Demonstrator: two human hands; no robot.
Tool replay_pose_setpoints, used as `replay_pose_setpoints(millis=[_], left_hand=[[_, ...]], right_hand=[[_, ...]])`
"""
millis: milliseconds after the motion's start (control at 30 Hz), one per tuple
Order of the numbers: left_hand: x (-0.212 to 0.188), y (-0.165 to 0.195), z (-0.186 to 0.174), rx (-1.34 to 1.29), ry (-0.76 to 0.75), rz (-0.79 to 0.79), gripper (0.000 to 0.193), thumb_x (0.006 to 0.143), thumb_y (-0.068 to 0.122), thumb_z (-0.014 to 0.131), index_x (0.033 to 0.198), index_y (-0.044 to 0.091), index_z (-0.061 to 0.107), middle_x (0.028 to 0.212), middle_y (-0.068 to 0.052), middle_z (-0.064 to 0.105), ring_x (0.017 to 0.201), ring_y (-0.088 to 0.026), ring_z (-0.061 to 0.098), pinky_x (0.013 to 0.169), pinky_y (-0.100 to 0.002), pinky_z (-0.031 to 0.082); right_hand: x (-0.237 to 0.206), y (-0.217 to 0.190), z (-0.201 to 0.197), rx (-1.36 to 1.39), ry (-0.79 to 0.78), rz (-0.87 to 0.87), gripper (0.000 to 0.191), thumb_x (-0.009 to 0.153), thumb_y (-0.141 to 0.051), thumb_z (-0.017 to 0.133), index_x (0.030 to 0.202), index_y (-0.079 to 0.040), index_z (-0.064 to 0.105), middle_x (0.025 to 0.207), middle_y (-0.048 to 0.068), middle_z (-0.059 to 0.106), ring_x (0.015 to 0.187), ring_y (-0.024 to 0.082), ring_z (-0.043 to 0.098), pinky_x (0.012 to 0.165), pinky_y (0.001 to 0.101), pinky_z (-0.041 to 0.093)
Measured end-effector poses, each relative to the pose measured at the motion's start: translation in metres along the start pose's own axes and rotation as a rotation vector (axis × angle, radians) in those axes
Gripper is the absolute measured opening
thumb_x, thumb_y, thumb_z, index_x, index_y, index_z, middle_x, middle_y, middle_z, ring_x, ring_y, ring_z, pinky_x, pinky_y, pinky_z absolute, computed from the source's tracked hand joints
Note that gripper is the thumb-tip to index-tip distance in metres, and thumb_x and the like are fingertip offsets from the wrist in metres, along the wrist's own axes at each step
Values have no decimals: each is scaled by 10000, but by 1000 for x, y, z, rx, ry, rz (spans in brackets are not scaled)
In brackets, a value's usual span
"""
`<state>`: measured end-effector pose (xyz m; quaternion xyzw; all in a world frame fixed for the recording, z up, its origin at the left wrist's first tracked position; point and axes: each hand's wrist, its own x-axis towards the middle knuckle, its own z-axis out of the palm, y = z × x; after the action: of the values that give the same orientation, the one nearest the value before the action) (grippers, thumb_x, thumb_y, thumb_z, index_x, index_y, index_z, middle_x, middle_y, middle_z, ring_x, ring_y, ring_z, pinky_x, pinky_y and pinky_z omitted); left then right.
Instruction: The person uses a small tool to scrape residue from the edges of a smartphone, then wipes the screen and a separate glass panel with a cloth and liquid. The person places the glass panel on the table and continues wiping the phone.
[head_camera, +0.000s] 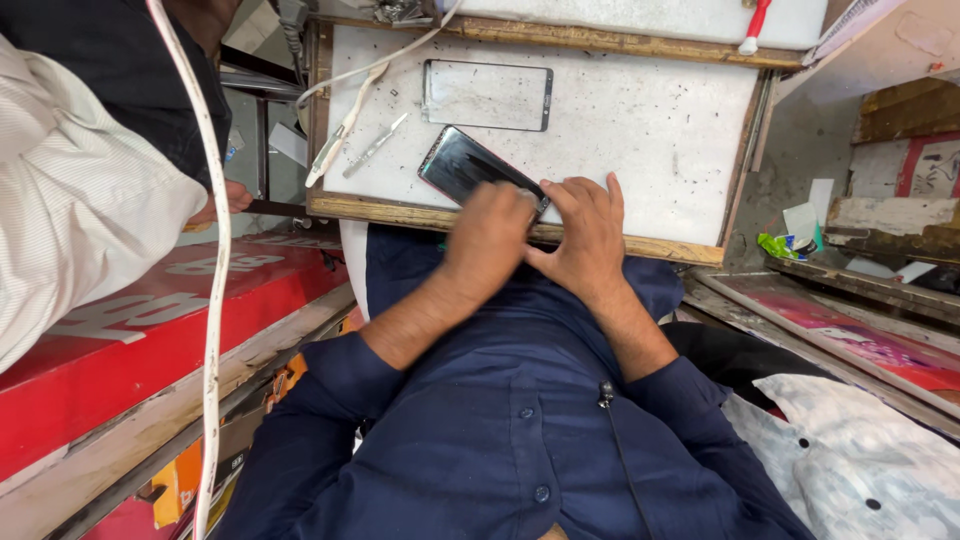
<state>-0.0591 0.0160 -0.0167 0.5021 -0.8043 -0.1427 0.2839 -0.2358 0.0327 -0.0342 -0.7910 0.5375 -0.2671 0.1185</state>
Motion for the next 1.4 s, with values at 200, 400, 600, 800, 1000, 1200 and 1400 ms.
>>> replay_pose_setpoints(millis=[200,400,600,800,1000,1200,1400], left_hand=[[14,-51,-16,205,119,-144,76,909,132,703,976,98,718,961,-81,630,871,-319,584,704,-456,509],[6,-5,4,57,42,20,149,842,97,679,989,80,692,945,-79,595,886,-294,601,721,-437,530],[15,-26,-7,129,56,-74,125,858,132,708,981,118,727,906,-64,601,837,-285,608,662,-424,521],[28,-68,-24,237,180,-175,126,913,146,737,1030,101,738,959,-63,631,838,-278,625,654,-410,527],[25,-65,-23,252,159,-199,115,903,148,747,996,84,727,925,-72,614,817,-281,618,640,-414,524],[7,-63,-34,304,102,-248,67,906,131,746,947,85,721,897,-71,605,803,-278,614,614,-415,522],[-8,-62,-42,342,42,-237,82,895,145,751,930,82,711,897,-77,606,804,-269,618,610,-401,532]], right_hand=[[-4,3,0,49,-2,-4,990,666,-373,999,1437,-181,408,1267,84,602,1280,305,535,1236,639,216],[-2,3,1,0,-12,-4,967,639,-332,974,1417,-181,419,1250,85,604,1272,303,542,1232,634,224],[-2,3,1,36,-1,-2,956,672,-381,991,1407,-184,413,1226,80,599,1251,303,542,1233,624,230],[0,2,1,1,-7,-17,955,692,-437,977,1405,-173,399,1240,90,596,1254,311,541,1221,646,216],[-2,2,1,8,-14,-9,932,715,-438,976,1403,-184,402,1231,81,602,1252,297,538,1229,653,223],[-1,2,3,-17,-17,-6,902,720,-452,956,1391,-170,425,1211,108,592,1250,315,536,1217,658,227],[-2,3,4,-28,-15,-8,875,741,-464,946,1386,-170,432,1208,101,594,1252,314,536,1217,663,231]])
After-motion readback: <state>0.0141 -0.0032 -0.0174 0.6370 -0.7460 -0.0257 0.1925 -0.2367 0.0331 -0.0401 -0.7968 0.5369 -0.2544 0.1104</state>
